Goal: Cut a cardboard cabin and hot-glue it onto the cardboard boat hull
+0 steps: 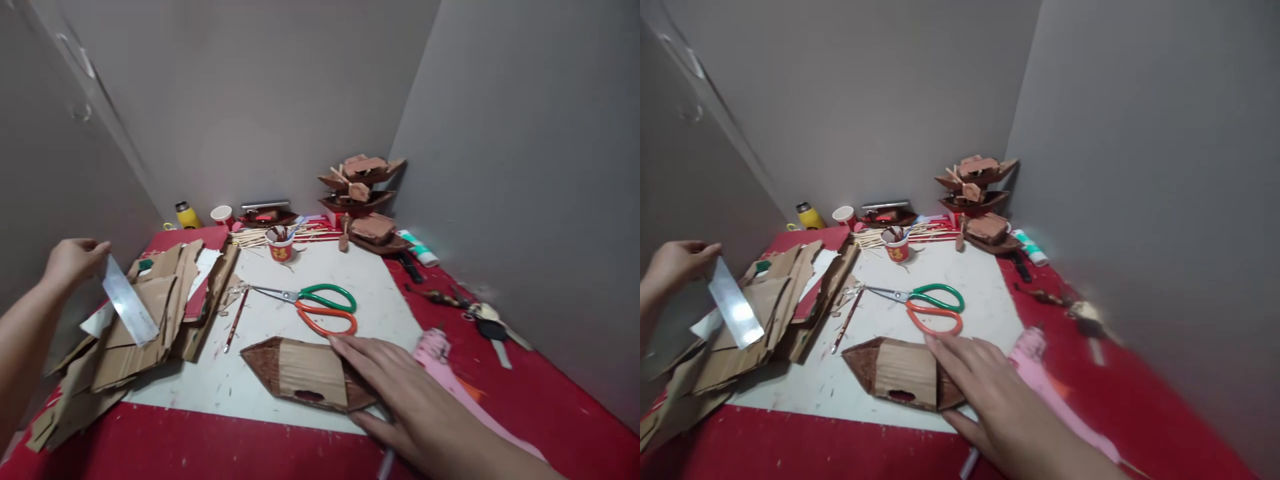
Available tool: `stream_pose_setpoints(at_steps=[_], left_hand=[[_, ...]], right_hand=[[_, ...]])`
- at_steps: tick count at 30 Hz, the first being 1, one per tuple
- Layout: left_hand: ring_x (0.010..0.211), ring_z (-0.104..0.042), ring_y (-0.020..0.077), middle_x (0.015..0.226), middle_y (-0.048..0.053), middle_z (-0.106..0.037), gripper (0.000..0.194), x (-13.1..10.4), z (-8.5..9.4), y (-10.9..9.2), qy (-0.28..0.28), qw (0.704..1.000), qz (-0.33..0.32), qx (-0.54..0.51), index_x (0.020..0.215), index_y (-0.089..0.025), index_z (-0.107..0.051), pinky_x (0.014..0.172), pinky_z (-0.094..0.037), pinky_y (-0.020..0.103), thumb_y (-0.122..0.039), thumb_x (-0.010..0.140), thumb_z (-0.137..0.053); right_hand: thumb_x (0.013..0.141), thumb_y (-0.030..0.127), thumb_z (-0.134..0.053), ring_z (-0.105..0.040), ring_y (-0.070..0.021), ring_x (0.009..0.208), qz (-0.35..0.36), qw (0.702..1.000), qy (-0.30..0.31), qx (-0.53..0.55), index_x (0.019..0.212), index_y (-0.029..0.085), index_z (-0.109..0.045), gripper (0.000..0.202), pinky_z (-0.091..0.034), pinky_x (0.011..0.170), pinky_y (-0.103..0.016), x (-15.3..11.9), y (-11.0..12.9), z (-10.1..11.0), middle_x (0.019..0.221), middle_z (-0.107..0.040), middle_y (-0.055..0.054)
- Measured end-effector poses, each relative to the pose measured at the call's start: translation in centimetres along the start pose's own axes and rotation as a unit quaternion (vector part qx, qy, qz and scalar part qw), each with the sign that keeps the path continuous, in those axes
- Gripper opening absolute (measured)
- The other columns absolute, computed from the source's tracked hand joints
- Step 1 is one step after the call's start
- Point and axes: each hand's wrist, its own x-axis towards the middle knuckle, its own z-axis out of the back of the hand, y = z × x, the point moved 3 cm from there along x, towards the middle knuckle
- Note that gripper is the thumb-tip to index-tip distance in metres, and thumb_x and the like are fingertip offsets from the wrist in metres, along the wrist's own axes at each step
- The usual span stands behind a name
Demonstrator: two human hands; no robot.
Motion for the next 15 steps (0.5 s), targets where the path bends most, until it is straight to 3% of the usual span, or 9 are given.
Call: stream_pose_setpoints(at_steps=[3,5,6,8,11,13,15], left_hand=[[0.094,-0.063,0.0407,0.083,0.015,-0.072,0.049,-0.1,-0.4,-0.1,0.0,0.995,0.05,0.082,0.108,-0.002,-0.067,0.082,-0.044,0.07,-0.036,0.074,-0.067],[0.109,-0.059,0.0391,0.115,0.02,-0.068,0.062,-1.4,-0.8,-1.5,-0.004,0.993,0.019,0.114,0.129,-0.007,-0.055,0.087,-0.046,0.065,-0.042,0.079,-0.061],[0.108,-0.061,0.035,0.118,0.018,-0.068,0.059,-2.5,-1.0,-2.7,-0.016,0.996,-0.012,0.089,0.131,-0.01,-0.055,0.09,-0.047,0.061,-0.041,0.081,-0.059],[0.096,-0.065,0.0256,0.109,0.012,-0.071,0.049,-5.9,-1.5,-5.3,-0.025,0.996,-0.061,-0.055,0.125,-0.015,-0.059,0.092,-0.05,0.049,-0.038,0.082,-0.06],[0.096,-0.064,0.0232,0.106,0.008,-0.07,0.048,-12.8,-2.8,-9.4,0.079,0.949,-0.102,-0.287,0.125,-0.023,-0.058,0.094,-0.049,0.041,-0.038,0.08,-0.065],[0.102,-0.064,0.0251,0.105,0.005,-0.07,0.051,-17.3,-3.6,-11.2,0.159,0.901,-0.061,-0.399,0.128,-0.034,-0.056,0.089,-0.053,0.036,-0.04,0.079,-0.068],[0.103,-0.064,0.0277,0.106,0.004,-0.071,0.06,-20.8,-4.4,-12.1,0.204,0.858,0.003,-0.472,0.125,-0.04,-0.058,0.086,-0.055,0.033,-0.036,0.069,-0.079]], right_hand=[[0.082,0.013,-0.063,-0.043,-0.0279,0.13,-0.01,0.999,0.026,0.028,0.152,0.03,-0.018,0.085,-0.041,0.105,-0.047,0.1,0.1,-0.2,0.146,-0.045,-0.009],[0.082,0.01,-0.062,-0.044,-0.0264,0.128,-0.013,0.998,0.032,0.048,0.152,0.03,-0.018,0.085,-0.04,0.105,-0.045,0.1,0.2,-0.2,0.145,-0.047,-0.009],[0.081,0.008,-0.061,-0.045,-0.0259,0.127,-0.017,0.998,0.034,0.056,0.152,0.03,-0.018,0.086,-0.04,0.105,-0.044,0.1,0.3,-0.2,0.144,-0.048,-0.008],[0.081,0.007,-0.061,-0.047,-0.0256,0.125,-0.028,0.997,0.033,0.069,0.152,0.031,-0.018,0.087,-0.041,0.104,-0.044,0.1,0.5,0.0,0.142,-0.05,-0.008],[0.082,0.012,-0.062,-0.05,-0.0257,0.123,-0.052,0.995,0.027,0.086,0.152,0.033,-0.016,0.086,-0.043,0.103,-0.044,0.2,0.6,0.1,0.141,-0.05,-0.008],[0.084,0.019,-0.063,-0.05,-0.0256,0.125,-0.064,0.993,0.016,0.097,0.152,0.033,-0.017,0.083,-0.043,0.103,-0.044,0.2,0.4,0.2,0.142,-0.05,-0.008],[0.085,0.021,-0.064,-0.048,-0.0255,0.129,-0.069,0.992,0.001,0.106,0.152,0.033,-0.018,0.082,-0.042,0.106,-0.043,0.2,0.1,0.3,0.144,-0.048,-0.009]])
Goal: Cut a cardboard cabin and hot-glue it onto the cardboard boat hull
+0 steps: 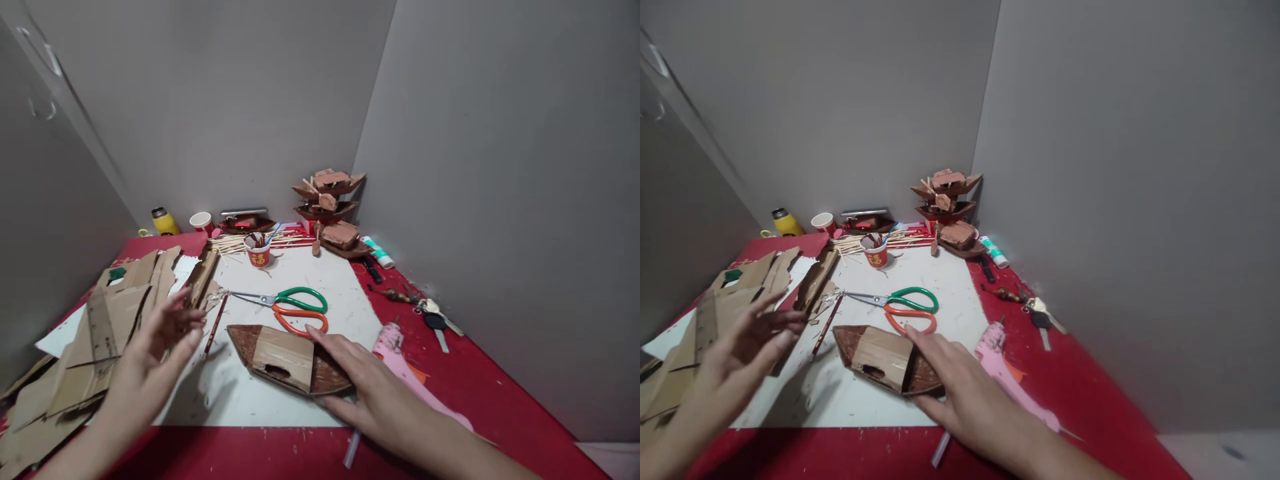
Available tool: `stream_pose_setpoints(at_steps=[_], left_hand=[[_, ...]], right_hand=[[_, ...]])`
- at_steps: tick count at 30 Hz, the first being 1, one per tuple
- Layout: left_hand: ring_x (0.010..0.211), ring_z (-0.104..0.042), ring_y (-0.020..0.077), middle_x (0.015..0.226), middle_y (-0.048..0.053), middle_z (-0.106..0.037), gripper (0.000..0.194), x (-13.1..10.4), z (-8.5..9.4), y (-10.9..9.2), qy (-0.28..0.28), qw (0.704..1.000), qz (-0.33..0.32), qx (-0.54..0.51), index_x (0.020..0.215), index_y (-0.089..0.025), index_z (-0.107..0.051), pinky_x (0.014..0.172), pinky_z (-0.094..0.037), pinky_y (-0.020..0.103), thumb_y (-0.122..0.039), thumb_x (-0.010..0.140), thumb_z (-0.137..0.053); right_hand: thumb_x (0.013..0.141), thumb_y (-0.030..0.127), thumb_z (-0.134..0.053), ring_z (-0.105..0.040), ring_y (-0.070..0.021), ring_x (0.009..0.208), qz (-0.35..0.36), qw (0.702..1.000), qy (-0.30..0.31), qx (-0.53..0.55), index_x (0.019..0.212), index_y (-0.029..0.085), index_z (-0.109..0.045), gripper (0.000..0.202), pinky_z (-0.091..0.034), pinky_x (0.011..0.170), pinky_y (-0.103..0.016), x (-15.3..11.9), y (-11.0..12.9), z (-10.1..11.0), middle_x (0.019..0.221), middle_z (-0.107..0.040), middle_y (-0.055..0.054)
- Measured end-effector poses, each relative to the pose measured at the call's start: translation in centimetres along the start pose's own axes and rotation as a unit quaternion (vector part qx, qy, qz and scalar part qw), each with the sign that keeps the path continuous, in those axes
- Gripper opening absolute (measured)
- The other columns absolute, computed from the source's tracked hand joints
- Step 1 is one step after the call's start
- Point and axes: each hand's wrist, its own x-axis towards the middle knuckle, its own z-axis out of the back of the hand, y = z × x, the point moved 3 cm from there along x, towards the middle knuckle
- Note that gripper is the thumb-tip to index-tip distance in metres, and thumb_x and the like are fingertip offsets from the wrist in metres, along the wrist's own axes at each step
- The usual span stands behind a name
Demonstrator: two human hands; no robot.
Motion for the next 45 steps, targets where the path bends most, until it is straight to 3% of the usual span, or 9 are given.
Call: stream_pose_setpoints(at_steps=[7,13,19,23,25,29,34,38,45], left_hand=[[0.094,-0.07,0.0262,0.117,0.011,-0.069,0.072,-2.5,-3.9,3.3,0.046,0.945,0.202,-0.253,0.132,-0.027,-0.051,0.075,-0.059,0.032,-0.036,0.068,-0.083],[0.128,-0.053,0.0282,0.136,0.009,-0.061,0.066,-4.2,-7.6,3.2,0.128,0.858,0.229,-0.442,0.134,-0.028,-0.053,0.097,-0.053,0.037,-0.048,0.075,-0.075],[0.125,-0.057,0.026,0.122,0.005,-0.071,0.046,-4.6,-7.0,3.1,0.051,0.85,0.259,-0.455,0.128,-0.028,-0.061,0.096,-0.054,0.035,-0.034,0.083,-0.069],[0.099,-0.072,0.0289,0.102,0.009,-0.078,0.038,-3.9,-5.9,3.1,0.016,0.83,0.314,-0.461,0.126,-0.022,-0.063,0.083,-0.06,0.04,-0.029,0.089,-0.058],[0.087,-0.075,0.0314,0.095,0.012,-0.078,0.04,-3.5,-5.6,3.4,0.027,0.813,0.35,-0.464,0.125,-0.017,-0.064,0.077,-0.061,0.044,-0.035,0.09,-0.056],[0.081,-0.074,0.0319,0.095,0.02,-0.076,0.05,-2.9,-5.5,4.0,0.087,0.785,0.346,-0.507,0.12,-0.007,-0.064,0.076,-0.06,0.044,-0.044,0.087,-0.058],[0.074,-0.074,0.0298,0.092,0.021,-0.076,0.052,-3.1,-5.7,4.1,0.114,0.776,0.36,-0.506,0.118,-0.005,-0.064,0.071,-0.06,0.04,-0.046,0.086,-0.058],[0.074,-0.074,0.0311,0.09,0.02,-0.076,0.056,-2.8,-5.9,4.5,0.105,0.763,0.386,-0.508,0.119,-0.005,-0.063,0.068,-0.06,0.04,-0.047,0.082,-0.062],[0.066,-0.073,0.0284,0.09,0.02,-0.076,0.055,-1.8,-6.0,5.6,0.078,0.755,0.411,-0.505,0.119,-0.006,-0.064,0.063,-0.059,0.036,-0.046,0.082,-0.062]], right_hand=[[0.082,0.021,-0.066,-0.041,-0.0263,0.137,-0.004,0.994,-0.086,0.072,0.152,0.03,-0.019,0.085,-0.037,0.111,-0.046,0.1,0.8,0.8,0.15,-0.041,-0.011],[0.079,0.021,-0.07,-0.047,-0.0273,0.132,0.07,0.988,-0.107,0.085,0.152,0.03,-0.019,0.089,-0.041,0.108,-0.042,-0.1,3.9,-0.3,0.144,-0.048,-0.012],[0.079,0.025,-0.071,-0.058,-0.0273,0.12,0.17,0.981,-0.096,0.021,0.153,0.031,-0.009,0.097,-0.047,0.099,-0.037,0.3,6.3,-1.0,0.135,-0.057,-0.013],[0.078,0.04,-0.072,-0.061,-0.0279,0.115,0.232,0.973,0.006,0.009,0.154,0.032,-0.01,0.099,-0.049,0.097,-0.037,0.6,7.6,-0.5,0.131,-0.062,-0.011],[0.079,0.042,-0.071,-0.064,-0.0261,0.11,0.194,0.98,0.051,0.019,0.153,0.034,-0.023,0.088,-0.051,0.094,-0.036,1.2,7.6,0.9,0.129,-0.064,-0.009],[0.078,0.038,-0.072,-0.067,-0.0232,0.093,-0.007,0.99,-0.088,0.106,0.119,0.021,-0.068,0.045,-0.053,0.087,-0.038,5.4,4.3,6.3,0.105,-0.073,-0.007],[0.093,0.033,-0.06,-0.066,-0.0173,0.079,-0.128,0.971,-0.174,0.106,0.104,0.013,-0.065,0.022,-0.056,0.072,-0.035,13.3,-3.8,10.3,0.095,-0.068,-0.005],[0.095,0.032,-0.059,-0.066,-0.0198,0.091,-0.181,0.963,-0.148,0.134,0.116,0.016,-0.06,0.027,-0.057,0.076,-0.038,17.9,-7.4,9.4,0.113,-0.064,-0.007],[0.095,0.031,-0.059,-0.066,-0.0183,0.087,-0.162,0.959,-0.057,0.225,0.118,0.016,-0.059,0.028,-0.058,0.073,-0.036,22.1,-6.7,5.3,0.11,-0.065,-0.007]])
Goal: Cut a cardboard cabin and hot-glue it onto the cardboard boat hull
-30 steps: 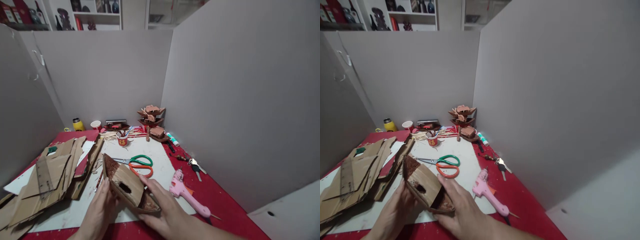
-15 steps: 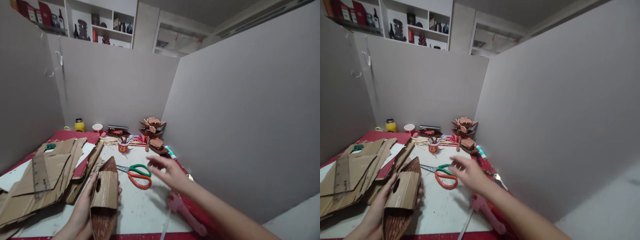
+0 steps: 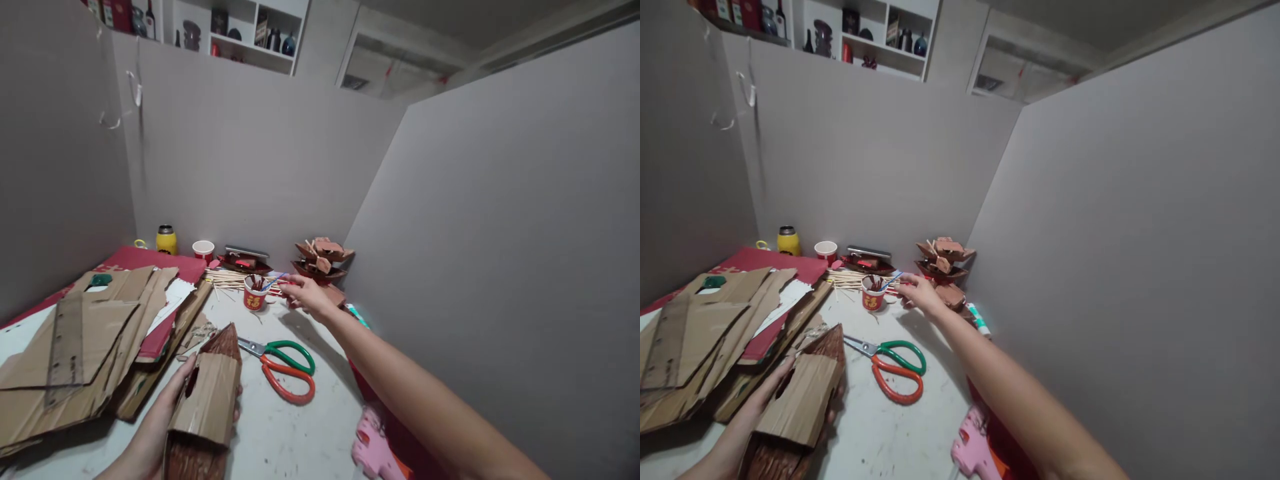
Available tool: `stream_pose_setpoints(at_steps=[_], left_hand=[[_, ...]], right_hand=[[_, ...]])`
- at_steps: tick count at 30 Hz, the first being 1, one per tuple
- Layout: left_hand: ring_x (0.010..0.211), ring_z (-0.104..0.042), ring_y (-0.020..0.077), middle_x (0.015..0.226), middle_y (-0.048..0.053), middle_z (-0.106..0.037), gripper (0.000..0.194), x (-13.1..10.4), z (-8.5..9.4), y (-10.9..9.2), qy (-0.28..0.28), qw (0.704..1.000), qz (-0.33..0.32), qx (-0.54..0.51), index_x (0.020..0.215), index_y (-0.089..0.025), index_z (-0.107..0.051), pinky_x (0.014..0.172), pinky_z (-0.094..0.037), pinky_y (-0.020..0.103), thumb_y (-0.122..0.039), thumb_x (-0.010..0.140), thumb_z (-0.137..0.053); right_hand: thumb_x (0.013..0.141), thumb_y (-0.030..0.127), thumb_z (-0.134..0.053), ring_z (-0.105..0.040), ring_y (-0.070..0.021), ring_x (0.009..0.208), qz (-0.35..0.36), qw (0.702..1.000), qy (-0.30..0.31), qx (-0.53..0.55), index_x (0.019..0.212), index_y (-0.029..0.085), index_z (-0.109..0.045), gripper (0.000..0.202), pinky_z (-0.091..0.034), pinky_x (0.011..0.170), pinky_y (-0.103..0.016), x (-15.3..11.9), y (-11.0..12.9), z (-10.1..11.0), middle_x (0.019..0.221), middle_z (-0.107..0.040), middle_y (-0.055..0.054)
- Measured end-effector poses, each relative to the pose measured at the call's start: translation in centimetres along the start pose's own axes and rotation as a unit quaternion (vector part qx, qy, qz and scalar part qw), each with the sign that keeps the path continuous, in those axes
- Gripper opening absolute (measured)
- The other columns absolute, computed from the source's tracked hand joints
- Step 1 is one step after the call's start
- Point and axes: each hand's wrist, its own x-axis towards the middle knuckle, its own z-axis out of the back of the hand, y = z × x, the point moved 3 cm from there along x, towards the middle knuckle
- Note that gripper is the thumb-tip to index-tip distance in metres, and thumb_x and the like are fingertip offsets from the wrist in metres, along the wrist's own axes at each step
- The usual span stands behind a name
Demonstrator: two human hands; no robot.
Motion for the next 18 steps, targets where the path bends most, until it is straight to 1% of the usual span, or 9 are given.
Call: stream_pose_setpoints(at_steps=[2,4,7,12,15,18], left_hand=[[0.066,-0.073,0.0292,0.089,0.02,-0.077,0.055,0.1,0.1,-0.1,-0.01,1.0,0.008,0.0,0.121,-0.005,-0.062,0.061,-0.058,0.036,-0.046,0.085,-0.06],[0.066,-0.073,0.0306,0.088,0.019,-0.077,0.057,0.2,0.3,-0.1,-0.022,0.999,0.023,-0.004,0.123,-0.005,-0.061,0.06,-0.058,0.038,-0.047,0.085,-0.059],[0.067,-0.073,0.0312,0.089,0.018,-0.077,0.059,0.7,0.8,0.1,-0.022,0.999,0.048,-0.01,0.123,-0.006,-0.061,0.062,-0.058,0.039,-0.049,0.083,-0.062],[0.07,-0.073,0.0299,0.094,0.02,-0.076,0.064,1.5,1.6,0.4,-0.002,0.999,0.049,-0.005,0.118,-0.006,-0.065,0.064,-0.057,0.037,-0.055,0.078,-0.065],[0.071,-0.072,0.0288,0.097,0.021,-0.075,0.066,1.6,1.6,0.5,0.03,0.998,0.046,-0.01,0.117,-0.005,-0.065,0.065,-0.057,0.036,-0.059,0.08,-0.062],[0.068,-0.071,0.0278,0.09,0.02,-0.075,0.067,1.4,1.4,0.4,0.053,0.997,0.046,-0.014,0.114,-0.003,-0.066,0.062,-0.056,0.034,-0.061,0.082,-0.056]], right_hand=[[0.095,0.031,-0.059,-0.066,-0.017,0.083,0.012,1.0,0.009,0.02,0.119,0.016,-0.058,0.028,-0.058,0.07,-0.034,0.6,0.3,-0.7,0.107,-0.065,-0.006],[0.096,0.031,-0.058,-0.066,-0.0155,0.079,0.023,0.999,0.009,0.029,0.115,0.015,-0.06,0.025,-0.057,0.067,-0.032,1.1,0.5,-1.1,0.103,-0.066,-0.005],[0.096,0.033,-0.057,-0.066,-0.0154,0.078,0.035,0.999,-0.001,0.021,0.11,0.014,-0.062,0.023,-0.057,0.067,-0.032,1.6,0.8,-1.3,0.1,-0.066,-0.004],[0.095,0.035,-0.058,-0.066,-0.0184,0.086,0.045,0.999,-0.019,-0.015,0.11,0.015,-0.062,0.025,-0.057,0.074,-0.036,2.1,1.4,-1.5,0.105,-0.066,-0.005],[0.095,0.034,-0.058,-0.066,-0.0174,0.083,0.039,0.999,-0.01,-0.03,0.108,0.014,-0.063,0.024,-0.057,0.071,-0.034,2.4,1.6,-2.3,0.102,-0.066,-0.005],[0.095,0.031,-0.059,-0.066,-0.0152,0.077,0.035,0.999,0.005,-0.029,0.105,0.014,-0.063,0.02,-0.057,0.067,-0.032,2.6,1.7,-3.4,0.098,-0.067,-0.004]])
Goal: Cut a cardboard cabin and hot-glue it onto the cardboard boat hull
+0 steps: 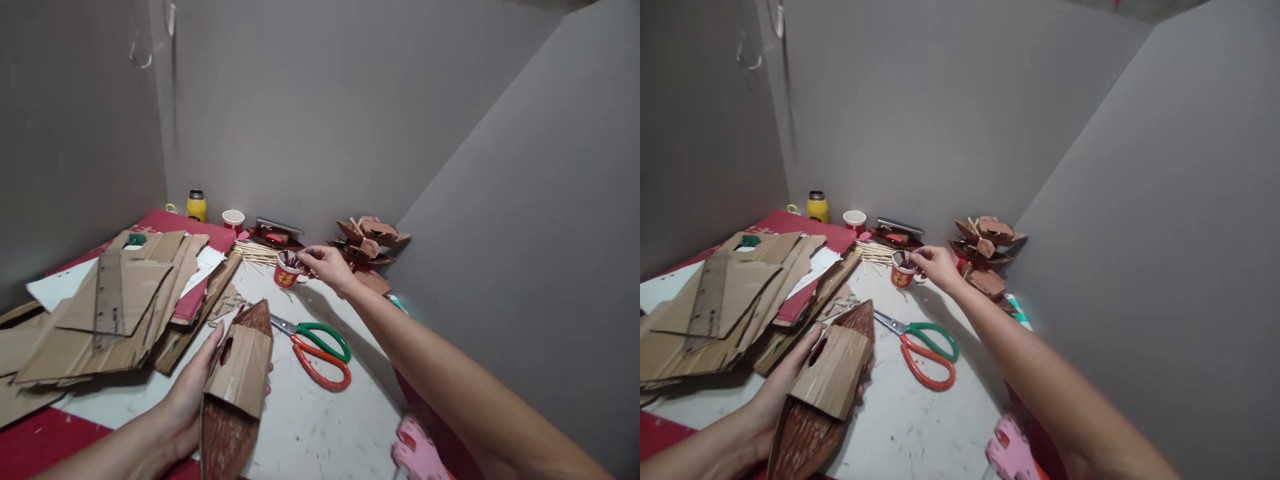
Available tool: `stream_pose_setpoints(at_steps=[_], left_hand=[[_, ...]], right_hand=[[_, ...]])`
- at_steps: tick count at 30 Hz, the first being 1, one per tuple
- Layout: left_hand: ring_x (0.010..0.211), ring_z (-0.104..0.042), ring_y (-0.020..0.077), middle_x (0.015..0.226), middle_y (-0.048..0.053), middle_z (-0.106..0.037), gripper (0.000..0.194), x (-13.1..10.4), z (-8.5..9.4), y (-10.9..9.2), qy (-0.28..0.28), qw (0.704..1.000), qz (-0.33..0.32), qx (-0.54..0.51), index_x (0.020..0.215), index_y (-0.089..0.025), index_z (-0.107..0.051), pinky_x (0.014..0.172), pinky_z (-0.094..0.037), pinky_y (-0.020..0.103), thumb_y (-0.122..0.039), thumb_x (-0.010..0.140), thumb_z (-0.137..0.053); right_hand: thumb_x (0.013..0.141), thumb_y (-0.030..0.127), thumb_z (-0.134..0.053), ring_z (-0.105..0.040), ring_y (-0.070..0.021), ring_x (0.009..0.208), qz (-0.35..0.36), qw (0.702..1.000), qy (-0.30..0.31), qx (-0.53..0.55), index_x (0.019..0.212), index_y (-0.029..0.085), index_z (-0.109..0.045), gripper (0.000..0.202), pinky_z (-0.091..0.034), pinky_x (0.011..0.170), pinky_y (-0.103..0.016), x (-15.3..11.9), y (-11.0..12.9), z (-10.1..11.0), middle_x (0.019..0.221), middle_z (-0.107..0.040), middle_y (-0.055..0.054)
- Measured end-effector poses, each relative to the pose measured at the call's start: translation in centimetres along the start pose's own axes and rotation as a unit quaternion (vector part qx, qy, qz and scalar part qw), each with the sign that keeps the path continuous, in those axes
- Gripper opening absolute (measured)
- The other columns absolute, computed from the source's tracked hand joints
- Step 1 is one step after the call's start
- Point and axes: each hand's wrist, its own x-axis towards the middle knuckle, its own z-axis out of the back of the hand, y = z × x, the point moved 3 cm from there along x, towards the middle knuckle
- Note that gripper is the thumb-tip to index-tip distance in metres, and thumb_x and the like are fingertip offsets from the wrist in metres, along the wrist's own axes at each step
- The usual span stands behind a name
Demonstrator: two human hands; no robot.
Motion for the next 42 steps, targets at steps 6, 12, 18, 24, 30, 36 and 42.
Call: stream_pose_setpoints(at_steps=[6,12,18,24,30,36,42], left_hand=[[0.062,-0.071,0.0258,0.082,0.019,-0.076,0.062,-0.4,-0.6,-0.3,-0.001,1.0,-0.001,0.016,0.107,-0.002,-0.067,0.06,-0.055,0.033,-0.059,0.086,-0.054],[0.063,-0.071,0.025,0.081,0.018,-0.076,0.064,-0.5,-0.6,-0.2,-0.019,1.0,0.016,0.019,0.109,-0.001,-0.066,0.06,-0.055,0.031,-0.059,0.084,-0.057],[0.067,-0.072,0.0283,0.084,0.017,-0.076,0.064,-0.6,-0.7,-0.4,-0.033,0.999,0.023,0.033,0.116,-0.004,-0.063,0.06,-0.055,0.034,-0.059,0.083,-0.058],[0.068,-0.071,0.0271,0.089,0.019,-0.075,0.068,-0.1,-0.1,-0.3,0.015,1.0,0.015,0.019,0.115,-0.002,-0.064,0.064,-0.054,0.034,-0.061,0.082,-0.059],[0.067,-0.07,0.0253,0.09,0.016,-0.075,0.068,-0.1,-0.2,0.0,0.036,0.999,0.006,0.021,0.115,-0.003,-0.066,0.061,-0.054,0.032,-0.062,0.082,-0.057],[0.064,-0.071,0.0239,0.084,0.016,-0.075,0.065,-1.1,-1.1,0.4,0.052,0.998,0.019,0.028,0.106,-0.002,-0.069,0.06,-0.055,0.031,-0.061,0.086,-0.052],[0.06,-0.071,0.0244,0.072,0.015,-0.076,0.058,-2.0,-1.2,1.0,0.031,0.997,0.021,0.063,0.091,-0.007,-0.072,0.059,-0.056,0.031,-0.061,0.085,-0.054]], right_hand=[[0.095,0.03,-0.059,-0.064,-0.0124,0.069,0.006,0.998,-0.045,0.049,0.101,0.014,-0.064,0.018,-0.055,0.061,-0.027,0.0,0.2,0.4,0.091,-0.066,-0.002],[0.096,0.033,-0.057,-0.065,-0.0148,0.077,0.0,0.976,-0.146,0.159,0.109,0.014,-0.061,0.023,-0.057,0.066,-0.031,-0.3,-0.4,2.8,0.1,-0.066,-0.004],[0.095,0.031,-0.058,-0.066,-0.0182,0.087,-0.058,0.945,-0.166,0.274,0.116,0.016,-0.06,0.026,-0.057,0.073,-0.036,-0.9,-1.8,2.9,0.11,-0.065,-0.007],[0.096,0.031,-0.057,-0.064,-0.0128,0.071,-0.115,0.911,-0.154,0.364,0.109,0.014,-0.061,0.021,-0.056,0.06,-0.027,-2.4,-1.9,3.4,0.096,-0.066,-0.003],[0.079,0.028,-0.076,-0.052,-0.0053,0.047,-0.079,0.893,-0.104,0.431,0.075,0.015,-0.063,0.02,-0.042,0.041,-0.013,-9.0,2.1,3.2,0.06,-0.062,0.002],[0.064,0.039,-0.087,-0.054,-0.0068,0.044,-0.076,0.907,-0.055,0.411,0.079,0.013,-0.072,0.034,-0.045,0.041,-0.014,-18.4,4.8,1.3,0.061,-0.068,-0.002],[0.075,0.041,-0.08,-0.05,-0.0065,0.044,-0.102,0.9,-0.089,0.415,0.082,0.018,-0.073,0.025,-0.046,0.042,-0.016,-23.8,3.7,0.0,0.061,-0.066,-0.001]])
